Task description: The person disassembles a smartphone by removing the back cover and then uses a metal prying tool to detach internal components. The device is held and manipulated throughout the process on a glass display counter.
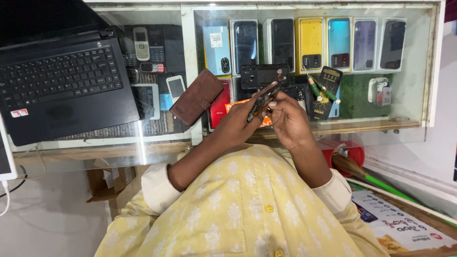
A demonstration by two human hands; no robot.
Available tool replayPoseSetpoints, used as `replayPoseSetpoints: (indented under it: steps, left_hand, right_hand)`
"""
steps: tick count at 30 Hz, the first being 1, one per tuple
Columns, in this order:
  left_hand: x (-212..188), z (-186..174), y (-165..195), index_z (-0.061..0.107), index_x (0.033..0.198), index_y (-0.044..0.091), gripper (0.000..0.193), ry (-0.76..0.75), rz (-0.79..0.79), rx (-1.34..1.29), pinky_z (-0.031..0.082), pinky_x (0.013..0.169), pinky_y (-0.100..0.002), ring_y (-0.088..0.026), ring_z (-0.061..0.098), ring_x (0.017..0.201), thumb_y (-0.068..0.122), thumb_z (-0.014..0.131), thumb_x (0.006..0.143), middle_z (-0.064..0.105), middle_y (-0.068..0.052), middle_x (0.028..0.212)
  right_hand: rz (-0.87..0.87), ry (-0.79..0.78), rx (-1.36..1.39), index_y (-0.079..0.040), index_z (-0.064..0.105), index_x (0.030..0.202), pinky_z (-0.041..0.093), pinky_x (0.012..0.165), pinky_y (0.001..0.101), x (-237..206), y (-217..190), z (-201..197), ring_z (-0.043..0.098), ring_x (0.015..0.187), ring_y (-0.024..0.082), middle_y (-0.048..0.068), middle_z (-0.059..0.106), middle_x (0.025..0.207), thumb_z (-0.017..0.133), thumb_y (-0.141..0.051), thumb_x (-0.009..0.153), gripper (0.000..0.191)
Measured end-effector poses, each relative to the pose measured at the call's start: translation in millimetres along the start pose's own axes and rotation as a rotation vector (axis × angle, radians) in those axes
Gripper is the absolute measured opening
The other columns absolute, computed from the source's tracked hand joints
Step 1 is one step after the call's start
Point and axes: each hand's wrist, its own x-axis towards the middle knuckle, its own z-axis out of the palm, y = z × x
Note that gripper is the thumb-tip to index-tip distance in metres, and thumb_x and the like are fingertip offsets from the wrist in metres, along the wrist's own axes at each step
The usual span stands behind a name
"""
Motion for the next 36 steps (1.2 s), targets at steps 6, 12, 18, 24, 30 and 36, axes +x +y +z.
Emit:
replayPoseSetpoints:
  steps: [6, 12, 18, 24, 30, 36]
  left_hand:
    - [3, -5, 9, 0.029, 0.164, 0.02, 0.079, -0.072, -0.026, 0.096, 0.056, 0.083, -0.035, -0.033, 0.071, 0.087, -0.005, 0.056, 0.093, 0.071, -0.018, 0.108]
    - [-3, -10, 5, 0.027, 0.164, 0.02, 0.082, -0.043, 0.068, 0.098, 0.057, 0.088, -0.039, -0.039, 0.072, 0.099, -0.006, 0.056, 0.092, 0.068, -0.022, 0.13]
    - [0, -9, 3, 0.027, 0.164, 0.022, 0.084, -0.05, -0.007, 0.184, 0.056, 0.082, -0.045, -0.041, 0.071, 0.098, -0.004, 0.058, 0.09, 0.069, -0.023, 0.121]
    - [-1, -9, 3, 0.031, 0.164, 0.022, 0.074, -0.045, -0.094, 0.127, 0.057, 0.075, -0.037, -0.03, 0.069, 0.074, -0.001, 0.055, 0.097, 0.068, -0.02, 0.091]
    - [-4, -8, -6, 0.031, 0.161, 0.014, 0.065, -0.004, -0.049, -0.057, 0.056, 0.071, -0.029, -0.017, 0.07, 0.074, 0.003, 0.054, 0.102, 0.074, -0.011, 0.094]
    - [-6, -9, -6, 0.032, 0.164, 0.014, 0.069, -0.008, -0.039, -0.066, 0.055, 0.075, -0.028, -0.018, 0.066, 0.078, -0.002, 0.052, 0.1, 0.071, -0.012, 0.093]
  right_hand:
    - [-0.031, 0.053, 0.053, 0.004, 0.064, 0.113, 0.048, 0.092, 0.0384, -1, 12, -5, 0.064, 0.104, 0.023, 0.017, 0.07, 0.116, 0.048, -0.005, 0.094, 0.026]
    - [-0.026, 0.043, 0.097, 0.002, 0.062, 0.11, 0.049, 0.093, 0.0399, 3, 22, -5, 0.064, 0.107, 0.025, 0.018, 0.069, 0.12, 0.047, -0.005, 0.095, 0.023]
    - [-0.045, 0.075, 0.023, 0.004, 0.064, 0.11, 0.05, 0.096, 0.0385, 9, 15, 4, 0.066, 0.11, 0.026, 0.019, 0.068, 0.119, 0.045, -0.005, 0.091, 0.029]
    - [-0.056, 0.024, 0.029, 0.002, 0.064, 0.108, 0.048, 0.089, 0.037, 7, 11, 4, 0.063, 0.097, 0.023, 0.016, 0.07, 0.112, 0.044, -0.007, 0.092, 0.027]
    - [-0.026, 0.005, -0.001, 0.0, 0.064, 0.105, 0.046, 0.083, 0.0343, 2, 6, 7, 0.059, 0.085, 0.02, 0.01, 0.069, 0.098, 0.046, -0.008, 0.092, 0.023]
    - [-0.025, -0.009, -0.012, 0.0, 0.065, 0.104, 0.049, 0.083, 0.0346, 3, 6, 9, 0.061, 0.085, 0.018, 0.009, 0.069, 0.097, 0.049, -0.006, 0.093, 0.021]
